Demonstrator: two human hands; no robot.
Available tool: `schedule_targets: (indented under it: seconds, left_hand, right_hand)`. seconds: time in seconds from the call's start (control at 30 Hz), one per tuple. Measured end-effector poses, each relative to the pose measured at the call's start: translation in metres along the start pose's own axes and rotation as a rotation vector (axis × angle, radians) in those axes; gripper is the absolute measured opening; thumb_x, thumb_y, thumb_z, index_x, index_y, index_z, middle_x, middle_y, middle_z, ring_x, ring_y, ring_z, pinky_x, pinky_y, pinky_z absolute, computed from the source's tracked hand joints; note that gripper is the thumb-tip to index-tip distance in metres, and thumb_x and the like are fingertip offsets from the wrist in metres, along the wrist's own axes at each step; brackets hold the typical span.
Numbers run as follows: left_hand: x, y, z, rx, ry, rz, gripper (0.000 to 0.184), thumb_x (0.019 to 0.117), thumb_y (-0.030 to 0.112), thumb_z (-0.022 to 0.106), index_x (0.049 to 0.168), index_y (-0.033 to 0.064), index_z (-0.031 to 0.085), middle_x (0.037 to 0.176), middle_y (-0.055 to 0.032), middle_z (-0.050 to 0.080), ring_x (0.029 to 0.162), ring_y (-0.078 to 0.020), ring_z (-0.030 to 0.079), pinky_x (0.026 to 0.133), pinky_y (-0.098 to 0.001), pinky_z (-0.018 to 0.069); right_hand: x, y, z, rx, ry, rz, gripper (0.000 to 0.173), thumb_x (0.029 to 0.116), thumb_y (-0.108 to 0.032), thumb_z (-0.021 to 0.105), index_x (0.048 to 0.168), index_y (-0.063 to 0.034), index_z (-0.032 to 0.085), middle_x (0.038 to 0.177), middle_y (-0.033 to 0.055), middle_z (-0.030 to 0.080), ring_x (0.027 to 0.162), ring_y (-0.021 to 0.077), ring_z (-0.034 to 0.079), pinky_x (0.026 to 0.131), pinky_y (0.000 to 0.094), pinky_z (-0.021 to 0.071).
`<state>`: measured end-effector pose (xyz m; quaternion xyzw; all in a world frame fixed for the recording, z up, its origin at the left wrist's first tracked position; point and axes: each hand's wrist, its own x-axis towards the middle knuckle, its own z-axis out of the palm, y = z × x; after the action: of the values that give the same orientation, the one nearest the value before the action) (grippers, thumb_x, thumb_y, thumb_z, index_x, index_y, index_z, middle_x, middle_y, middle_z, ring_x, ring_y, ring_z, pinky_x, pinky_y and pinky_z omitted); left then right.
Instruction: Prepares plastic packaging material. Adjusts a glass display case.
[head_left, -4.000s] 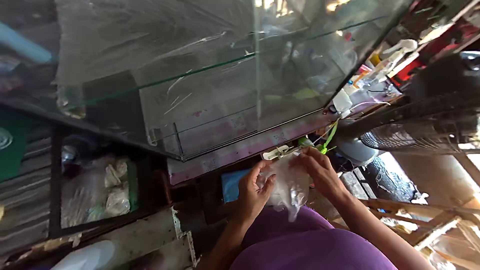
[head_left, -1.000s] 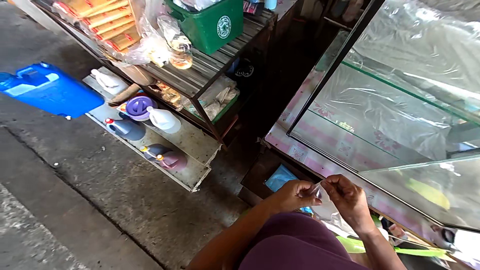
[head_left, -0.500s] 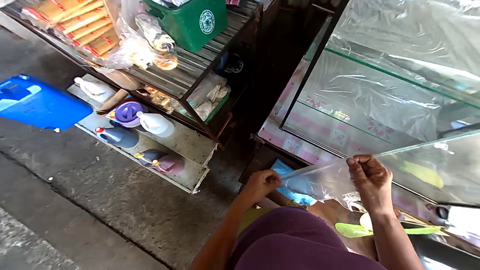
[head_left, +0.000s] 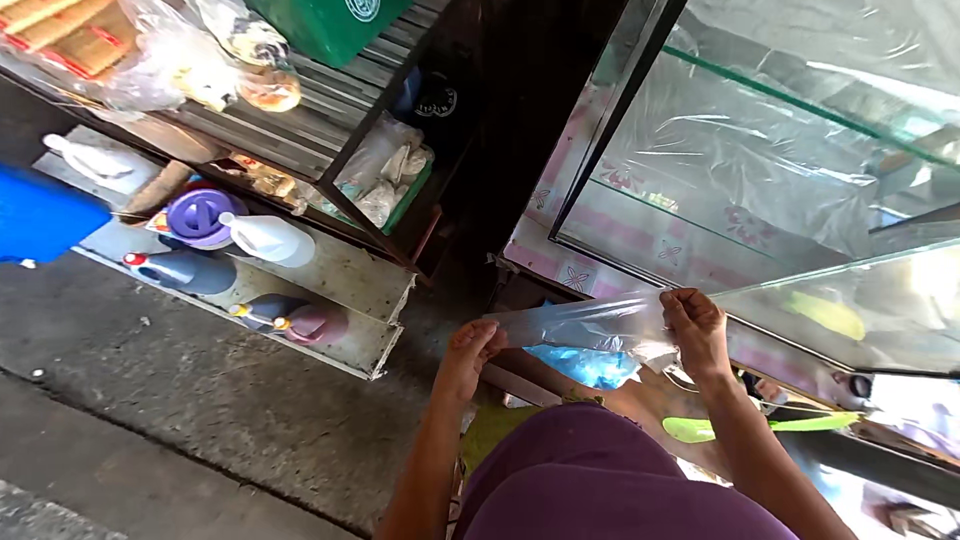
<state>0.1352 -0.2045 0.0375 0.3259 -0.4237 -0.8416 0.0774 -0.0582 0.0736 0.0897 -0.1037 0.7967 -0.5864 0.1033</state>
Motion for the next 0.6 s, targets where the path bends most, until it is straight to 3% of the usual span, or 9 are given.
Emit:
schedule_targets:
  seconds: [0.13,0.2,0.27,0.3,0.37,0.43,0.47,0.53,0.6]
  left_hand:
    - [-0.006,0.001,-0.013,0.005,0.052,-0.029,0.021,0.1074,0.005,0.044,0.11,0.002,0.064,0.09,-0.0055,0.077,0.08,-0.0137,0.075,0.077,-0.0283,0.0621]
    - [-0.008,0.001,-0.015,0.001,0.095,-0.048,0.021,0.1081,0.006,0.043,0.11,0.0012,0.064,0.089,-0.0068,0.077,0.078,-0.0151,0.075,0.075,-0.0292,0.0627]
    - [-0.009,-0.001,-0.017,0.015,0.125,-0.026,0.02,0.1081,0.006,0.043,0.108,0.0015,0.063,0.091,-0.0073,0.077,0.081,-0.0155,0.075,0.078,-0.0308,0.0624]
    - [-0.009,-0.003,-0.017,0.047,0.121,0.016,0.019,0.1071,0.006,0.044,0.106,0.0022,0.063,0.095,-0.0062,0.077,0.086,-0.0136,0.074,0.082,-0.0302,0.061]
    - [-0.009,-0.006,-0.015,0.123,0.074,0.119,0.017,0.1025,0.007,0.05,0.104,0.0026,0.066,0.108,-0.0051,0.074,0.103,-0.0109,0.068,0.093,-0.0296,0.0549]
    - [-0.009,-0.004,-0.01,0.187,-0.037,0.209,0.019,0.1001,0.01,0.052,0.108,-0.0004,0.066,0.128,-0.0097,0.069,0.124,-0.0149,0.06,0.106,-0.0338,0.0486]
    - [-0.01,-0.001,-0.006,0.246,-0.093,0.269,0.022,0.0999,0.012,0.054,0.111,-0.0019,0.066,0.132,-0.0115,0.066,0.127,-0.0165,0.059,0.108,-0.0357,0.0473]
    - [-0.015,0.007,0.005,0.448,-0.162,0.479,0.025,0.0987,0.018,0.059,0.111,0.0,0.071,0.122,-0.0091,0.072,0.118,-0.0144,0.065,0.113,-0.0415,0.0437]
    - [-0.023,0.021,0.02,0.589,-0.233,0.718,0.02,0.0978,0.027,0.062,0.097,0.0101,0.074,0.096,0.0036,0.075,0.1,-0.001,0.068,0.124,-0.0557,0.0215]
  right_hand:
    - [0.012,0.008,0.012,-0.183,-0.14,0.011,0.019,0.1032,-0.014,0.055,0.103,0.0025,0.064,0.078,0.0002,0.064,0.065,0.004,0.062,0.061,0.0219,0.0549]
    - [0.021,0.006,0.017,-0.317,-0.182,-0.048,0.029,0.1036,-0.018,0.056,0.118,0.0055,0.065,0.102,0.0122,0.072,0.09,0.0125,0.07,0.083,0.0305,0.0583]
    - [0.026,-0.003,0.022,-0.441,-0.18,-0.124,0.042,0.1026,-0.024,0.058,0.136,0.0022,0.059,0.128,0.0198,0.067,0.118,0.0239,0.066,0.1,0.0413,0.0536]
    - [0.026,-0.01,0.025,-0.492,-0.155,-0.179,0.046,0.1019,-0.027,0.058,0.139,0.0005,0.057,0.134,0.0209,0.064,0.124,0.0277,0.062,0.102,0.045,0.0513]
    - [0.019,-0.025,0.033,-0.531,-0.124,-0.296,0.047,0.1014,-0.025,0.059,0.14,0.0006,0.056,0.133,0.0209,0.065,0.123,0.0281,0.064,0.102,0.0446,0.052]
    - [0.006,-0.037,0.042,-0.484,-0.163,-0.37,0.04,0.1019,-0.021,0.058,0.134,0.004,0.059,0.119,0.0179,0.071,0.11,0.0216,0.07,0.097,0.0396,0.0564]
    - [-0.002,-0.041,0.046,-0.443,-0.21,-0.382,0.037,0.1027,-0.019,0.058,0.13,0.0052,0.062,0.113,0.0156,0.073,0.104,0.018,0.072,0.095,0.0368,0.0584]
    - [-0.015,-0.044,0.056,-0.344,-0.322,-0.362,0.034,0.1027,-0.016,0.056,0.127,0.0058,0.064,0.104,0.0112,0.074,0.095,0.0131,0.073,0.089,0.0318,0.0606]
    - [-0.023,-0.051,0.061,-0.251,-0.413,-0.349,0.033,0.1028,-0.014,0.056,0.127,0.0062,0.063,0.101,0.0086,0.075,0.092,0.0105,0.073,0.086,0.0286,0.0616]
